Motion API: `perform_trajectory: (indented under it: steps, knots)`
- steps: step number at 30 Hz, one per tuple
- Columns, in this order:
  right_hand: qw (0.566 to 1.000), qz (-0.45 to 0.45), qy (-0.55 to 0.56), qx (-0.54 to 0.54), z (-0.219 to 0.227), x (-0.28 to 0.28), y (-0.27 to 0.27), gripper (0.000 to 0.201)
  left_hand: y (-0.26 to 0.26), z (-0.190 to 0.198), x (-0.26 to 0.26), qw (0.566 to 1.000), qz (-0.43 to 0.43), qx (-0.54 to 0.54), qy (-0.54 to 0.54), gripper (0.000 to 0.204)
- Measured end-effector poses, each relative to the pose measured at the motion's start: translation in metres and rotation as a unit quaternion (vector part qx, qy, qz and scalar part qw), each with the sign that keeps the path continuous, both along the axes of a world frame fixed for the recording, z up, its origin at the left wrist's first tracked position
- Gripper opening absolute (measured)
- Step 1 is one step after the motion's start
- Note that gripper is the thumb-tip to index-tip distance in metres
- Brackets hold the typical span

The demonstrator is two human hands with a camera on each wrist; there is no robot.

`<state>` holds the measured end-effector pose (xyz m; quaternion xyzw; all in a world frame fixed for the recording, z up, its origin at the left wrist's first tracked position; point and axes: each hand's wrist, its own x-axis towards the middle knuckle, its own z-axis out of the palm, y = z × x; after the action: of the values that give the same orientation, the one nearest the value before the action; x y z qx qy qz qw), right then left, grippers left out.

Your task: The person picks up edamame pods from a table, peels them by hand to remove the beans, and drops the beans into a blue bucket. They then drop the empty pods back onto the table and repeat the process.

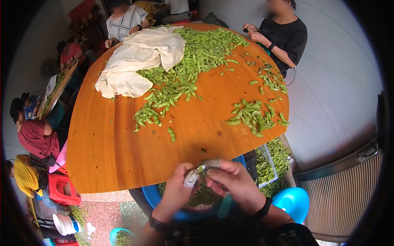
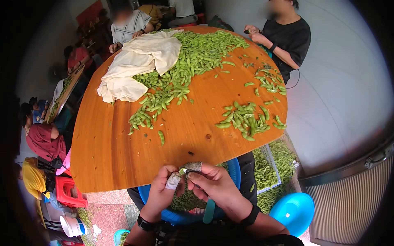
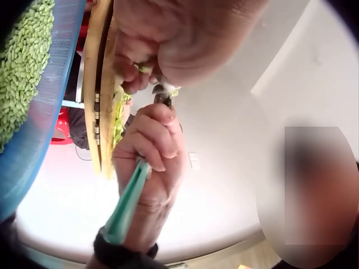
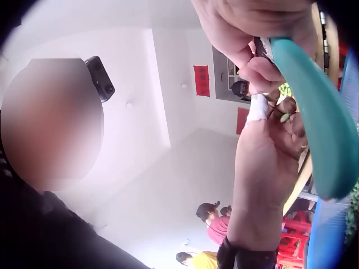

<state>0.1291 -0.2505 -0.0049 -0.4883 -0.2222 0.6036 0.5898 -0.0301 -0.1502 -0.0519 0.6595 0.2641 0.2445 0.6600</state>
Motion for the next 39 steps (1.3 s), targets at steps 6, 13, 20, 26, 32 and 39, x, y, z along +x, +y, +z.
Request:
perform_trajectory:
  steps: [6, 13, 20, 26, 32, 39]
  knots:
    - [0.998, 0.047, -0.037, 0.002, 0.004, 0.002, -0.002, 0.016, 0.004, 0.004, 0.0, 0.996, 0.026, -0.037, -0.078, 0.015]
    - [0.991, -0.027, -0.125, 0.045, -0.01, -0.009, -0.001, 0.012, 0.006, -0.007, 0.005, 0.99, 0.119, 0.052, -0.061, 0.014]
    - [0.941, -0.102, -0.291, 0.138, -0.026, -0.028, -0.002, 0.016, -0.004, 0.01, 0.002, 0.943, 0.102, 0.307, 0.077, 0.008]
    - [0.999, 0.028, -0.036, 0.018, -0.002, -0.006, -0.002, 0.016, 0.001, 0.014, -0.004, 0.97, 0.026, 0.234, 0.068, 0.007]
    - [0.994, -0.093, -0.053, 0.021, -0.005, 0.022, 0.001, 0.017, -0.004, 0.008, -0.01, 0.99, -0.013, 0.117, 0.081, 0.011]
    - [0.946, -0.235, -0.221, 0.017, -0.016, 0.074, 0.0, 0.019, 0.009, 0.042, -0.014, 0.905, -0.126, 0.37, 0.166, 0.036]
